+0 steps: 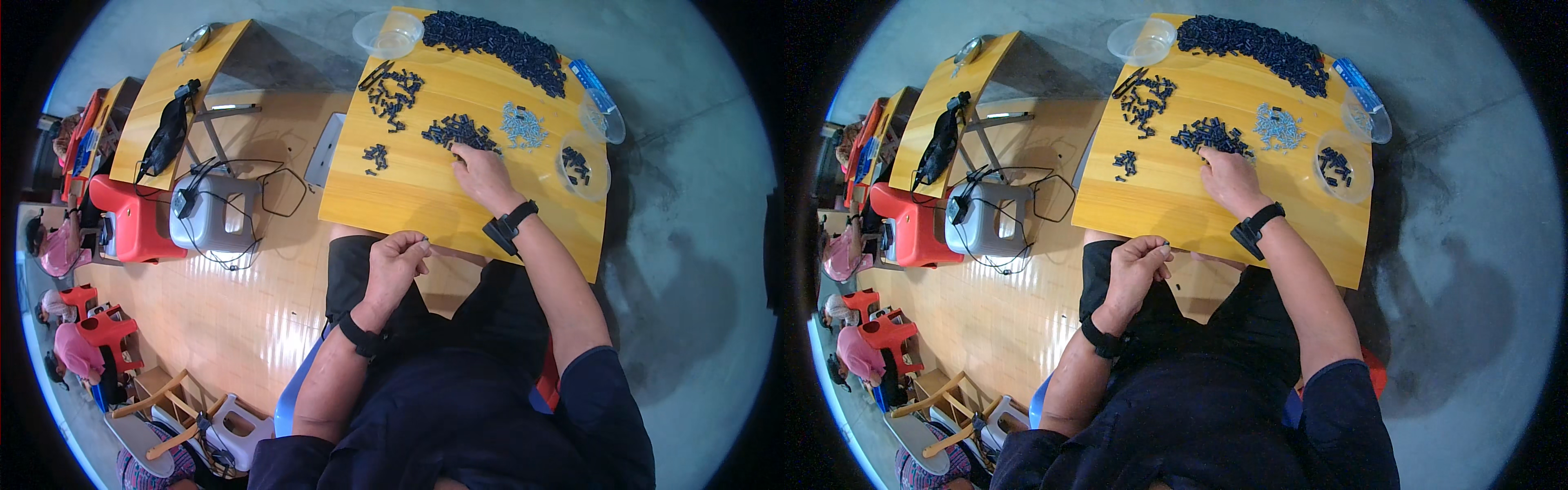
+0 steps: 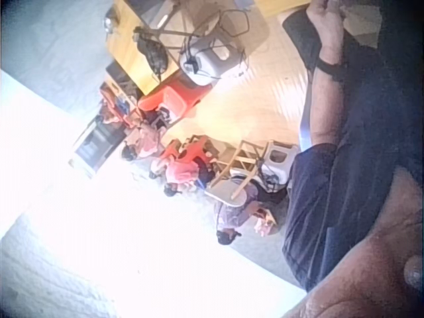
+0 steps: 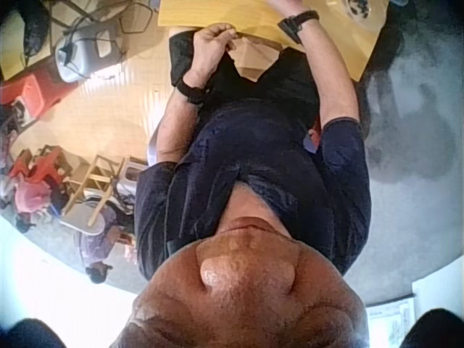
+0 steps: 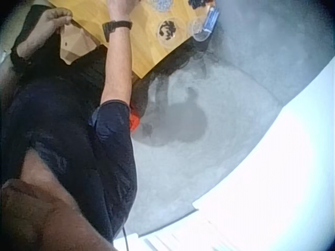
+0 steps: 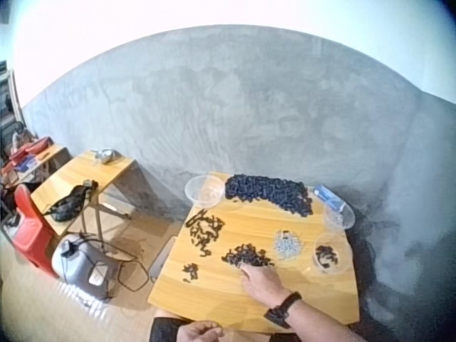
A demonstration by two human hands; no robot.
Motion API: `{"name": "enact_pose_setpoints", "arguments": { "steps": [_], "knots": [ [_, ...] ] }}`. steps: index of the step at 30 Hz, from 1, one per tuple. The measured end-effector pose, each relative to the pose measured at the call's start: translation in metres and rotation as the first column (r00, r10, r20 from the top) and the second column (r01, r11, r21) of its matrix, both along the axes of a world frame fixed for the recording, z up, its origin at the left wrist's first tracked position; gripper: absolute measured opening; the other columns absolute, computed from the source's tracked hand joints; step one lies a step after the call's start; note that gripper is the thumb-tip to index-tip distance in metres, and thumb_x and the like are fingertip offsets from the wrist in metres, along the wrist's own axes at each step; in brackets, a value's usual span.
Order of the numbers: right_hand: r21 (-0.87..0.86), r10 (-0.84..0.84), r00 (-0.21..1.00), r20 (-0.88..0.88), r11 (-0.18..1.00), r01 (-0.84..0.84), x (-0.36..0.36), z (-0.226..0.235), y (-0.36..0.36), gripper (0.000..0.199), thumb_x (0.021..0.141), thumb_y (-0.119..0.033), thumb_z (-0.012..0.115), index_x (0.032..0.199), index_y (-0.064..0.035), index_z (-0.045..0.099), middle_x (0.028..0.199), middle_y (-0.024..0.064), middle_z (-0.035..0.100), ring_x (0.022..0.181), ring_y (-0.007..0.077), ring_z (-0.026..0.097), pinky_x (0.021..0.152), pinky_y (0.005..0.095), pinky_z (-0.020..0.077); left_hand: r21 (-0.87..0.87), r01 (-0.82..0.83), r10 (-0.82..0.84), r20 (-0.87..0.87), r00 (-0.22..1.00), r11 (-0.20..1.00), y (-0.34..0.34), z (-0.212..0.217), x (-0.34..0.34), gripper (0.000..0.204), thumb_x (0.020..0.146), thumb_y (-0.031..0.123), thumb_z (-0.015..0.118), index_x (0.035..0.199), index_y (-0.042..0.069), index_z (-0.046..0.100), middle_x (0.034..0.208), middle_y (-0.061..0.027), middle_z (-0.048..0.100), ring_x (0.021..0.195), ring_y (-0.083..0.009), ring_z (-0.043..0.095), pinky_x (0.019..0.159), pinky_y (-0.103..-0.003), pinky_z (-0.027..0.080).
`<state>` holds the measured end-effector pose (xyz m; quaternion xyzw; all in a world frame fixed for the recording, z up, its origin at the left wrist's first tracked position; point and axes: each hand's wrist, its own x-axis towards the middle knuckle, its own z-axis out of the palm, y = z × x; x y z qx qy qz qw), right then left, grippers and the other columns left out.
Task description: Assembling small blue and yellow plastic components on a table in a workshop.
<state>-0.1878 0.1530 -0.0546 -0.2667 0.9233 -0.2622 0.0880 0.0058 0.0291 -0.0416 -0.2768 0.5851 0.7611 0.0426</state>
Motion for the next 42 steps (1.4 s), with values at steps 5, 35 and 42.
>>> {"name": "enact_pose_setpoints", "arguments": {
  "steps": [5, 35, 42],
  "knots": [
    [-0.052, 0.000, 1.000, 0.016, 0.999, 0.001, 0.002, -0.007, 0.011, 0.028, 0.081, -0.016, 0.054, 0.106, -0.0083, 0.064, 0.083, 0.0221, 0.064, 0.080, 0.0379, 0.063, 0.071, 0.0469, 0.0504, 0.013, -0.015, 0.015, -0.008, 1.000, 1.000, 0.000, -0.004, 0.000, 0.012, 0.088, 0.008, 0.058, 0.093, -0.002, 0.063, 0.077, -0.0033, 0.064, 0.055, -0.0072, 0.057, 0.052, -0.019, 0.042],
    [-0.497, 0.115, 0.869, 0.482, 0.852, 0.163, 0.044, 0.032, 0.028, 0.009, 0.089, -0.007, 0.053, 0.092, 0.0006, 0.058, 0.077, 0.0053, 0.060, 0.057, 0.0135, 0.061, 0.051, 0.0272, 0.0494, 0.150, 0.043, 0.011, -0.342, 0.940, 0.988, -0.003, 0.039, -0.002, 0.012, 0.090, 0.005, 0.058, 0.100, 0.000, 0.062, 0.089, -0.0091, 0.066, 0.072, -0.0151, 0.063, 0.066, -0.026, 0.051],
    [-0.656, 0.310, 0.703, 0.640, 0.697, 0.290, 0.083, 0.104, 0.040, 0.015, 0.090, -0.005, 0.055, 0.101, 0.0055, 0.059, 0.076, 0.0062, 0.061, 0.061, 0.0111, 0.063, 0.055, 0.0228, 0.0523, 0.164, 0.083, 0.001, -0.456, 0.890, 0.983, 0.002, 0.059, 0.006, 0.011, 0.090, 0.004, 0.060, 0.100, 0.000, 0.063, 0.087, -0.0056, 0.067, 0.074, -0.0112, 0.064, 0.068, -0.022, 0.050]
  ]
}}
